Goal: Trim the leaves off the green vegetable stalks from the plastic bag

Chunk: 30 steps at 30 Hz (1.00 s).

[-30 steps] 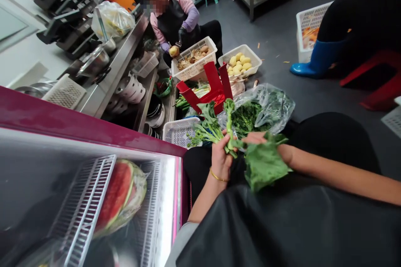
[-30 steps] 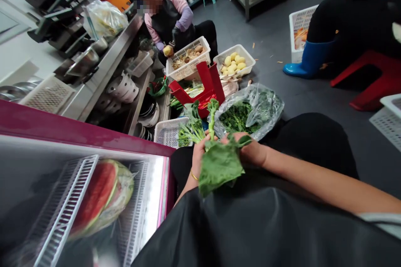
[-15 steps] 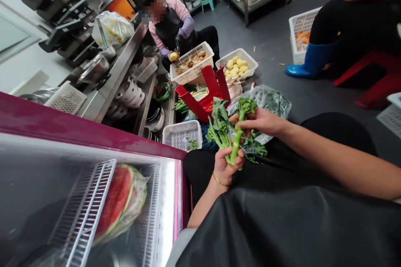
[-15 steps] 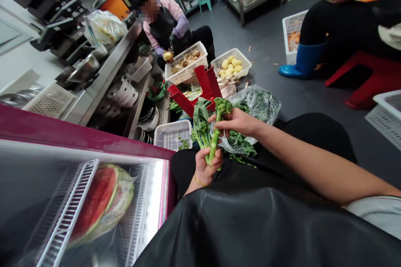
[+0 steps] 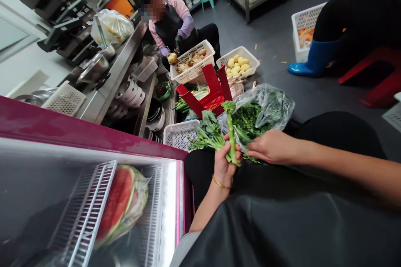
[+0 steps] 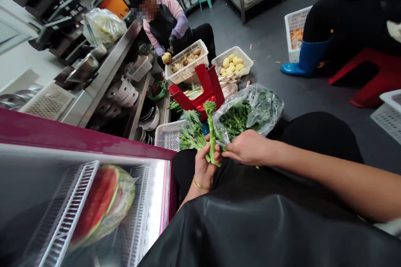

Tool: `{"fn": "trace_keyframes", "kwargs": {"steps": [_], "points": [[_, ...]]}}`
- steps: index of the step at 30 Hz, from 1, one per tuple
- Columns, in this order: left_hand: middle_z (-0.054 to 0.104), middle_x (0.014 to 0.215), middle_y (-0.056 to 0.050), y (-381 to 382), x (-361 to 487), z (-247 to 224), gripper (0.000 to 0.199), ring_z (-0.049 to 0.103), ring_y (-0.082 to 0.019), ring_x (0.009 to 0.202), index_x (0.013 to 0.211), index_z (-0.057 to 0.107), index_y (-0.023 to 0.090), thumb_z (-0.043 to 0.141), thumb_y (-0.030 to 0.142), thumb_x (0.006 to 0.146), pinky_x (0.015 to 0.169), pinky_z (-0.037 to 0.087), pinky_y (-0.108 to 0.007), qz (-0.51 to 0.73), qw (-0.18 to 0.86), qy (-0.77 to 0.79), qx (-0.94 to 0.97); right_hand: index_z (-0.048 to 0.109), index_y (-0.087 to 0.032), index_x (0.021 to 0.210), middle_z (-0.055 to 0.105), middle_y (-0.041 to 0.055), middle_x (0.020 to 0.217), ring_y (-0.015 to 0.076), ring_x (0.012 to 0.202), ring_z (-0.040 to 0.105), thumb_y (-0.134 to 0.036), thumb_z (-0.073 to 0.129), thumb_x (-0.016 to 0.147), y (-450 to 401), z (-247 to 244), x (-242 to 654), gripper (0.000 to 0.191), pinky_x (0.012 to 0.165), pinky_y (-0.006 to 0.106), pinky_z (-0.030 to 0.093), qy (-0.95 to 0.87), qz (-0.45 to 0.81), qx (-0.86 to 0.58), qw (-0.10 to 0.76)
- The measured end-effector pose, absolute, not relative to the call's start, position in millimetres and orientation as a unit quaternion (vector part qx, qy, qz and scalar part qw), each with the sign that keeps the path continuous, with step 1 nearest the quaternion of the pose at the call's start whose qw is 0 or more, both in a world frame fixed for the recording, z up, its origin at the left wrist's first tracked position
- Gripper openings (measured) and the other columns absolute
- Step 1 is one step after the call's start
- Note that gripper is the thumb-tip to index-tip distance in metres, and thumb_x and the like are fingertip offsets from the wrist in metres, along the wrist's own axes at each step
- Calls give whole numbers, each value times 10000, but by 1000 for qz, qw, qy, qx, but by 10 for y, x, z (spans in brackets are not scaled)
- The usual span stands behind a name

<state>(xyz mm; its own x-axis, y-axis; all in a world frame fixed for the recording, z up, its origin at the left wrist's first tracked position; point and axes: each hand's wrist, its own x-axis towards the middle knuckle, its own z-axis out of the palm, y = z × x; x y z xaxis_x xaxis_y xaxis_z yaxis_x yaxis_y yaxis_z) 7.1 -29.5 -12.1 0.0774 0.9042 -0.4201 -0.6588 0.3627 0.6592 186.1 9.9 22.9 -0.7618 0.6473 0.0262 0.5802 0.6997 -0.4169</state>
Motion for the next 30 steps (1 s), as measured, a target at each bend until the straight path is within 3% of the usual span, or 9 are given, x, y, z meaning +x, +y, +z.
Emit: {"fn": "trace_keyframes", "kwargs": {"steps": [3, 6, 10, 13, 17, 20, 23, 26, 30], "points": [[560, 639, 20, -298, 3, -143, 302, 422, -54, 404, 986, 555, 203, 664, 312, 726, 370, 286, -165, 509, 770, 363, 126, 643, -191, 832, 608, 32, 577, 170, 520, 563, -618, 589, 745, 319, 322, 2029, 439, 478, 254, 326, -848, 356, -388, 62], [555, 609, 13, -305, 33, -132, 247, 417, -59, 381, 948, 566, 176, 624, 315, 752, 357, 278, -169, 473, 798, 351, 126, 569, -179, 981, 634, 18, 690, 152, 568, 594, -568, 504, 822, 595, 386, 1905, 425, 501, 243, 402, -728, 509, -415, 200], [620, 665, -23, -288, 122, -79, 324, 528, -105, 445, 958, 570, 152, 693, 300, 698, 393, 369, -194, 507, 737, 413, 172, 518, -173, 721, 596, 40, 645, 147, 600, 552, -453, 446, 883, 531, 276, 1539, 331, 549, 246, 360, -738, 378, -468, 306], [591, 614, 10, -253, 86, -89, 353, 515, -97, 429, 958, 571, 159, 726, 256, 656, 408, 379, -193, 569, 670, 446, 170, 549, -168, 704, 618, 72, 666, 151, 589, 535, -361, 397, 908, 191, 133, 1517, 319, 548, 264, 295, -822, 273, -426, 259], [545, 579, 16, -228, -46, -179, 208, 410, -58, 361, 803, 562, 156, 667, 273, 666, 356, 293, -179, 513, 753, 396, 109, 597, -198, 761, 621, 23, 611, 139, 531, 530, -493, 489, 870, 101, 161, 1799, 333, 513, 248, 286, -873, 329, -338, 126], [527, 583, 6, -231, -52, -227, 152, 355, -42, 354, 729, 547, 150, 607, 287, 702, 344, 249, -174, 480, 799, 345, 111, 591, -177, 922, 656, 25, 684, 143, 574, 567, -551, 573, 808, 370, 298, 1821, 392, 528, 234, 332, -823, 365, -409, 149], [544, 598, -17, -231, -14, -230, 185, 390, -54, 375, 683, 538, 140, 598, 313, 707, 350, 273, -184, 460, 798, 363, 138, 590, -141, 889, 674, 96, 760, 175, 644, 595, -502, 483, 884, 459, 329, 1643, 377, 561, 256, 331, -822, 315, -441, 174], [559, 610, -11, -234, -49, -217, 210, 440, -72, 397, 796, 571, 143, 631, 311, 686, 361, 299, -184, 503, 744, 414, 151, 620, -165, 784, 675, 101, 742, 186, 656, 601, -381, 355, 946, 187, 228, 1566, 379, 567, 270, 307, -861, 301, -381, 154], [474, 576, 32, -272, -159, -242, 308, 336, -36, 356, 953, 582, 159, 608, 333, 700, 330, 207, -155, 524, 750, 377, 146, 664, -200, 818, 663, 40, 684, 154, 589, 578, -425, 488, 878, -6, 174, 1837, 291, 547, 250, 331, -898, 374, -223, 63]]}}
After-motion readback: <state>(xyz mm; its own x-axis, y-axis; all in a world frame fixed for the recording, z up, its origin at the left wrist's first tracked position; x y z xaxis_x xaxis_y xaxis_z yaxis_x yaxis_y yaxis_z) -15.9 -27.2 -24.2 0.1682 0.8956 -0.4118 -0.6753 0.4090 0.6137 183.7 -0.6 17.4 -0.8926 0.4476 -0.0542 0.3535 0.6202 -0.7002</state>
